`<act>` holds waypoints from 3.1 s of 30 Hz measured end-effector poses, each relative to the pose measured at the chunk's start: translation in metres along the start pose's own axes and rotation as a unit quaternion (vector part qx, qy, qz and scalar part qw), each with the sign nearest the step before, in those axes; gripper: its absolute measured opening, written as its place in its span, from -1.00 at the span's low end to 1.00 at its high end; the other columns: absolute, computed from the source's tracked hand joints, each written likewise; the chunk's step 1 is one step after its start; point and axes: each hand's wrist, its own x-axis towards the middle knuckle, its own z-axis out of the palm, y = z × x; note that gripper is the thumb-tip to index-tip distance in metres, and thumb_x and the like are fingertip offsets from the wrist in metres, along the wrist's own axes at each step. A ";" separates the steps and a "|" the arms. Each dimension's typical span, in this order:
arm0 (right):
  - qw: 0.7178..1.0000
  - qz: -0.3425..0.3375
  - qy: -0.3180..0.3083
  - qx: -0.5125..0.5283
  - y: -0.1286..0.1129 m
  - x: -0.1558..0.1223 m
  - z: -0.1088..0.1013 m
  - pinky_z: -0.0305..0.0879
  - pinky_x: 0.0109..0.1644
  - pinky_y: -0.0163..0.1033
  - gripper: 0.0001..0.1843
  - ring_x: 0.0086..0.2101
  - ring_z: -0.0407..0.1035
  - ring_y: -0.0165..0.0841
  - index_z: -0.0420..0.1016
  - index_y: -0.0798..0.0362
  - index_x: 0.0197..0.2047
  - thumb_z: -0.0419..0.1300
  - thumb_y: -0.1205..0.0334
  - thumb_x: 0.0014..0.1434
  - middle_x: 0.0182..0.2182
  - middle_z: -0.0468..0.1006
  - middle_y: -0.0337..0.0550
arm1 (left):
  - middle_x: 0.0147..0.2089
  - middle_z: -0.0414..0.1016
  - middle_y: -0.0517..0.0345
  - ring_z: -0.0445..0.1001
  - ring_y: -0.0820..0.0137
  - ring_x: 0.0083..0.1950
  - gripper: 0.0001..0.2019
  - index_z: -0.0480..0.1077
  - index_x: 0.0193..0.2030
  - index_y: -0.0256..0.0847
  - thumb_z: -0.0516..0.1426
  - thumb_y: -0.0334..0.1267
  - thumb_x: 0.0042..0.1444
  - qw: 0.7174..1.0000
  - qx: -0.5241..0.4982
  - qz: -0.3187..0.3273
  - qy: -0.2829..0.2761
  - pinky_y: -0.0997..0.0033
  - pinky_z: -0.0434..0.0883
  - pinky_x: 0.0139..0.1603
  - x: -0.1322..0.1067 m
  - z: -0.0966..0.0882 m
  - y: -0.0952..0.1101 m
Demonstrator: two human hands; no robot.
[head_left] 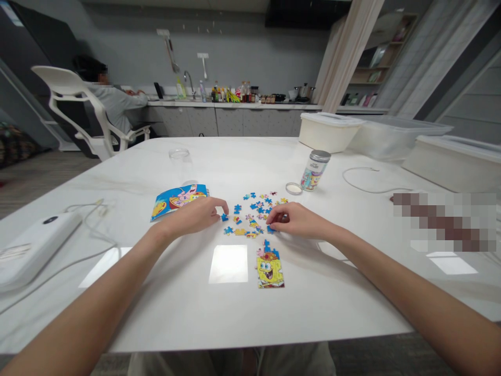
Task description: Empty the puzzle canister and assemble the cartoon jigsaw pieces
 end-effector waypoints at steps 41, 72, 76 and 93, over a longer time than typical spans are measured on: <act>0.999 0.016 -0.007 -0.042 0.002 0.000 0.001 0.26 -0.34 -0.31 -0.84 -0.42 0.37 -0.42 0.62 0.07 -0.28 0.22 0.35 0.07 -0.43 0.57 -0.17 | -0.66 0.25 0.35 0.24 0.46 -0.57 -0.68 0.53 -0.08 -0.26 0.19 -0.13 0.09 0.981 -0.161 -0.082 0.063 0.48 0.16 -0.42 0.026 0.019 0.014; 0.981 -0.042 0.188 0.022 -0.002 0.029 -0.015 0.35 -0.32 -0.28 -0.86 -0.42 0.44 -0.37 0.56 0.10 -0.33 0.26 0.21 0.05 -0.42 0.61 -0.15 | -0.34 0.58 -0.11 0.59 0.15 -0.30 -0.58 0.48 -0.16 -0.26 -0.18 -0.20 0.38 0.982 0.169 0.008 0.087 0.27 0.40 -0.31 0.000 0.021 0.051; 0.992 -0.055 0.104 -0.042 -0.024 0.072 -0.005 0.34 -0.27 -0.34 -0.91 -0.38 0.46 -0.41 0.59 0.13 -0.31 0.26 0.35 0.06 -0.42 0.62 -0.16 | -0.36 0.57 -0.12 0.59 0.16 -0.32 -0.62 0.48 -0.25 -0.27 -0.13 -0.25 0.34 0.977 0.201 0.049 0.052 0.28 0.40 -0.32 -0.001 0.017 0.043; 0.965 -0.070 0.145 -0.206 -0.004 0.081 -0.015 0.27 0.03 -0.19 -0.67 -0.11 0.42 -0.26 0.58 0.15 -0.20 0.05 0.59 0.13 -0.13 0.55 0.03 | -0.41 0.54 -0.13 0.60 0.08 -0.31 -0.65 0.40 -0.05 -0.34 -0.19 -0.45 0.28 0.970 0.238 -0.015 0.043 0.28 0.40 -0.38 0.001 0.010 0.015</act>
